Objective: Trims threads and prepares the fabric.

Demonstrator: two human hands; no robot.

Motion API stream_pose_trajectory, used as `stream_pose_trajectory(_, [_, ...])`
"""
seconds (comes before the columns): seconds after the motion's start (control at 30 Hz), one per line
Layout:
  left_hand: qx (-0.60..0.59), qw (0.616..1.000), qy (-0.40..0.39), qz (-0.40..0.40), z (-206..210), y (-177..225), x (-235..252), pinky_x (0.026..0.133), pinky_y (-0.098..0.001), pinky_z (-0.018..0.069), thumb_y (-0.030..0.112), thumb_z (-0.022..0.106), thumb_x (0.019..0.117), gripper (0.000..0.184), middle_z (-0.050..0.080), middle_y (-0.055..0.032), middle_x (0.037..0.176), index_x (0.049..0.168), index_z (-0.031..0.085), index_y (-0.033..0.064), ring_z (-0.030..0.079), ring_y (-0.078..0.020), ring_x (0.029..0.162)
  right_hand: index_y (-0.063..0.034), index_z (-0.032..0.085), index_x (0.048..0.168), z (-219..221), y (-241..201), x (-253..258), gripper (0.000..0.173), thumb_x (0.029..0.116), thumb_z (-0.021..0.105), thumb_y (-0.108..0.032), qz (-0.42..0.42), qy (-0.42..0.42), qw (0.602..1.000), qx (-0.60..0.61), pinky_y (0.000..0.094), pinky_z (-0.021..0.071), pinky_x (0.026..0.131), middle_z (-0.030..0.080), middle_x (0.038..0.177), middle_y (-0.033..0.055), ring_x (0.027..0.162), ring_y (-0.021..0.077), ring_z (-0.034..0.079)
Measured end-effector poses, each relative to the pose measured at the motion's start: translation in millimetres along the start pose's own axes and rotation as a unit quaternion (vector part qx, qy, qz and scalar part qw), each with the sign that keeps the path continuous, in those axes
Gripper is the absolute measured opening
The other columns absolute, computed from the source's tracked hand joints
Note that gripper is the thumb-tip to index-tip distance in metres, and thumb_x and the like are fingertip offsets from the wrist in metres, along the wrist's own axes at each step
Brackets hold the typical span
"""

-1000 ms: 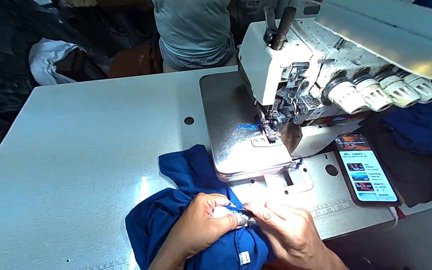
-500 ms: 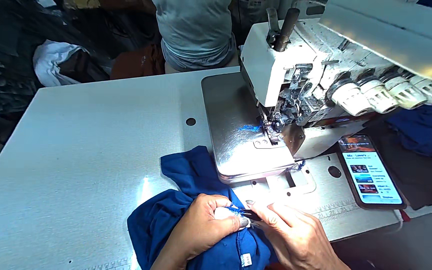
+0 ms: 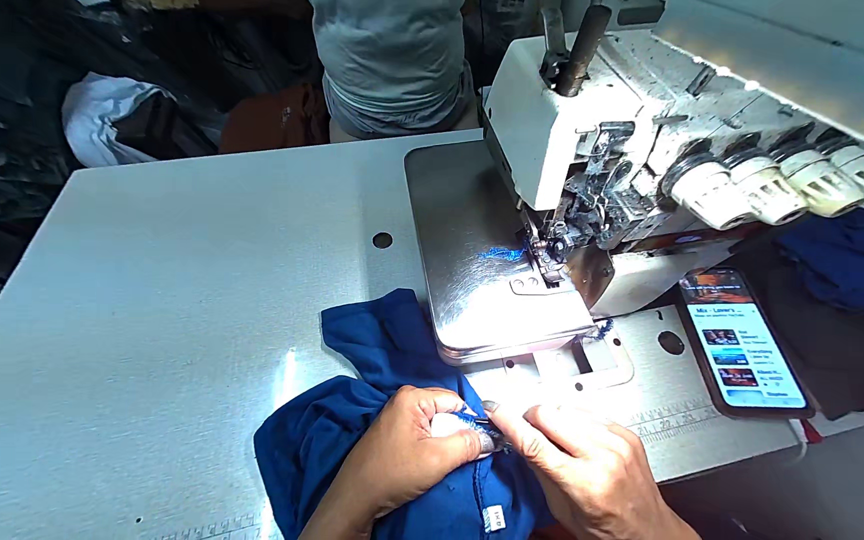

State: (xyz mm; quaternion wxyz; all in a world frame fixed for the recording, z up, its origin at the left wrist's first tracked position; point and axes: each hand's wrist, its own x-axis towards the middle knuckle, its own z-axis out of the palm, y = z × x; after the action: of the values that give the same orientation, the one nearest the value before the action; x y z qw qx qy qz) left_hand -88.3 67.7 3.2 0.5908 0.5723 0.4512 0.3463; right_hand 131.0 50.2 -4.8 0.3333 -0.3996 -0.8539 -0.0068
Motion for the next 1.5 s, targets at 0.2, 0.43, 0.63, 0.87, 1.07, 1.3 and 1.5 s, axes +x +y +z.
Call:
stream_pose_trajectory(0.2, [0.008, 1.000, -0.007, 0.008, 0, 0, 0, 0.056, -0.0119, 0.0438, 0.017, 0.076, 0.0802, 0.012, 0.063, 0.0122, 0.070, 0.070, 0.070, 0.0145, 0.055, 0.0078, 0.063, -0.0197, 0.075, 0.120, -2, 3, 2, 0.032, 0.1002, 0.052, -0.011, -0.017, -0.001, 1.000, -0.006, 0.0269, 0.0349, 0.052, 0.054, 0.069, 0.0012, 0.058, 0.0134, 0.048])
stream_pose_trajectory(0.43, [0.027, 1.000, -0.014, 0.005, 1, 0, 0, 0.057, -0.0121, 0.0432, 0.018, 0.075, 0.0807, 0.014, 0.063, 0.0117, 0.070, 0.068, 0.068, 0.0141, 0.055, 0.0077, 0.064, -0.0187, 0.070, 0.128, -9, -1, 7, 0.036, 0.1009, 0.048, -0.009, -0.018, -0.060, 0.998, -0.024, 0.0287, 0.0375, 0.053, 0.058, 0.078, 0.0024, 0.065, 0.0166, 0.052])
stream_pose_trajectory(0.63, [0.027, 0.999, -0.017, 0.014, 0, -1, 0, 0.059, -0.0116, 0.0450, 0.018, 0.075, 0.0807, 0.013, 0.065, 0.0113, 0.072, 0.070, 0.070, 0.0131, 0.056, 0.0081, 0.067, -0.0136, 0.073, 0.122, 3, 1, 3, 0.032, 0.1004, 0.051, -0.008, -0.027, -0.005, 0.999, 0.028, 0.0262, 0.0374, 0.052, 0.055, 0.072, 0.0026, 0.060, 0.0143, 0.050])
stream_pose_trajectory(0.87, [-0.023, 1.000, -0.019, 0.008, -2, 1, -2, 0.065, -0.0131, 0.0520, 0.015, 0.074, 0.0849, 0.004, 0.070, 0.0101, 0.079, 0.082, 0.076, 0.0123, 0.063, 0.0059, 0.072, -0.0092, 0.070, 0.125, -11, 10, -3, 0.044, 0.0999, 0.060, -0.044, 0.176, -0.086, 0.940, 0.278, 0.0190, 0.0471, 0.061, 0.066, 0.081, -0.0038, 0.066, -0.0012, 0.054])
stream_pose_trajectory(1.07, [-0.026, 1.000, 0.010, 0.010, 1, 2, -2, 0.063, -0.0136, 0.0527, 0.017, 0.078, 0.0823, 0.005, 0.071, 0.0088, 0.075, 0.081, 0.076, 0.0129, 0.064, 0.0049, 0.069, -0.0065, 0.068, 0.082, -7, 5, -4, 0.012, 0.0874, 0.066, -0.017, 0.221, -0.080, 0.910, 0.343, 0.0110, 0.0371, 0.053, 0.056, 0.065, -0.0053, 0.058, -0.0067, 0.047])
stream_pose_trajectory(1.3, [-0.048, 0.997, 0.062, -0.023, 4, 7, -1, 0.056, -0.0152, 0.0503, 0.014, 0.079, 0.0790, 0.009, 0.067, 0.0082, 0.065, 0.073, 0.072, 0.0137, 0.061, 0.0028, 0.060, -0.0170, 0.074, 0.121, -8, 3, -9, 0.032, 0.1025, 0.055, -0.035, 0.104, -0.008, 0.991, 0.086, 0.0266, 0.0490, 0.055, 0.067, 0.079, 0.0013, 0.065, 0.0108, 0.062])
stream_pose_trajectory(1.5, [-0.045, 0.996, 0.069, -0.024, 5, 6, -2, 0.054, -0.0151, 0.0490, 0.015, 0.080, 0.0781, 0.010, 0.065, 0.0078, 0.063, 0.072, 0.072, 0.0143, 0.060, 0.0028, 0.058, -0.0167, 0.076, 0.117, -6, 0, -9, 0.029, 0.1021, 0.056, -0.032, 0.091, 0.004, 0.995, 0.047, 0.0252, 0.0431, 0.050, 0.060, 0.071, 0.0009, 0.058, 0.0115, 0.055])
